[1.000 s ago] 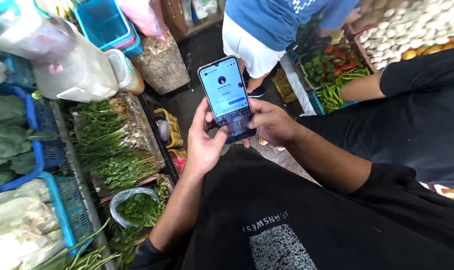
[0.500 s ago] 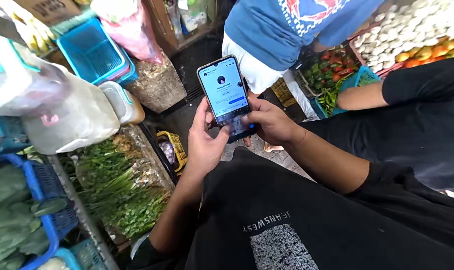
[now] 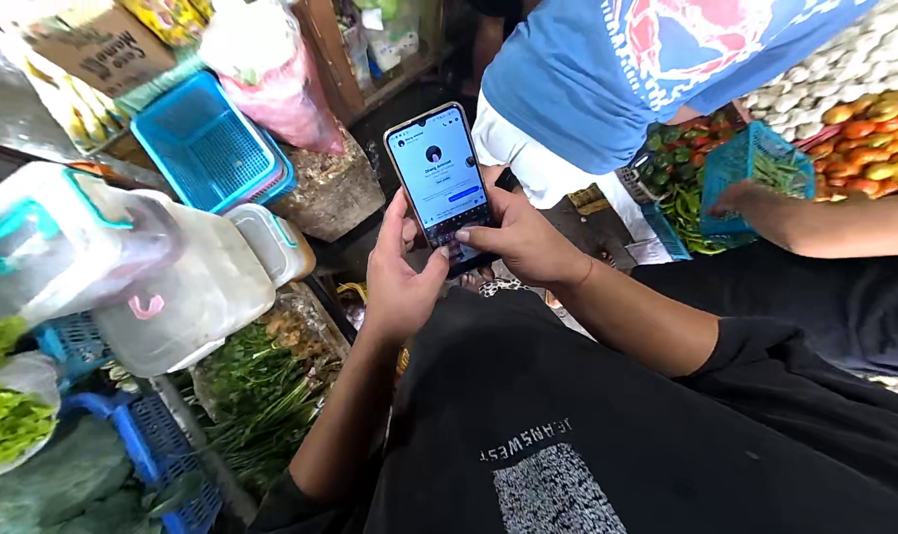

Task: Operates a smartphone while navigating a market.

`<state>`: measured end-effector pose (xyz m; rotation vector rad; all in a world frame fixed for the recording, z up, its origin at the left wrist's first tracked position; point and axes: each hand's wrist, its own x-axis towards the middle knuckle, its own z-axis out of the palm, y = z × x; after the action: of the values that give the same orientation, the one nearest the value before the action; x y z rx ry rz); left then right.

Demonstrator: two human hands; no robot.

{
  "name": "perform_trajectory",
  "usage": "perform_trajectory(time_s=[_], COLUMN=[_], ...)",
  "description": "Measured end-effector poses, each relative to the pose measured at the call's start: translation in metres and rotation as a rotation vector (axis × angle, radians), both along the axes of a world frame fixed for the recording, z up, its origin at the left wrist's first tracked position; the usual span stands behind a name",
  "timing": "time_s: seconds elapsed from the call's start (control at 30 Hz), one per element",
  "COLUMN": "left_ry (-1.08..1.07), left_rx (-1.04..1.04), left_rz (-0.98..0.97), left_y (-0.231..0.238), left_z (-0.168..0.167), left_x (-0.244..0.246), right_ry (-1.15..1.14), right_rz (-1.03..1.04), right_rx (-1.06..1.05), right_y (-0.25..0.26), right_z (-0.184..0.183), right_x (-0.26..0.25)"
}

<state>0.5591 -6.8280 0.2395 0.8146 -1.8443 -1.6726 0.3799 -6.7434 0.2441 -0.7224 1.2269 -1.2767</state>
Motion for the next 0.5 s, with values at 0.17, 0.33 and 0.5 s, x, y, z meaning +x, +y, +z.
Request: perform_trajectory(time_s=[0.17, 0.33, 0.5], left_ry=[0.021, 0.031, 0.033], left_rx=[0.006, 0.007, -0.014], left_rz=[0.005, 0.049, 0.045], left_y=[-0.041, -0.076, -0.117], left_z=[-0.002, 0.003, 0.007], left_x=[-0.028, -0.056, -0.076], right_ry=[-0.120, -0.113, -0.146], right_rz=[0.088, 0.165, 0.183], right_rx=[-0.040, -0.057, -0.085], right_y=[-0.041, -0.081, -0.122], right_z=[-0.006, -0.005, -0.003], right_x=[-0.036, -0.071, -0.093])
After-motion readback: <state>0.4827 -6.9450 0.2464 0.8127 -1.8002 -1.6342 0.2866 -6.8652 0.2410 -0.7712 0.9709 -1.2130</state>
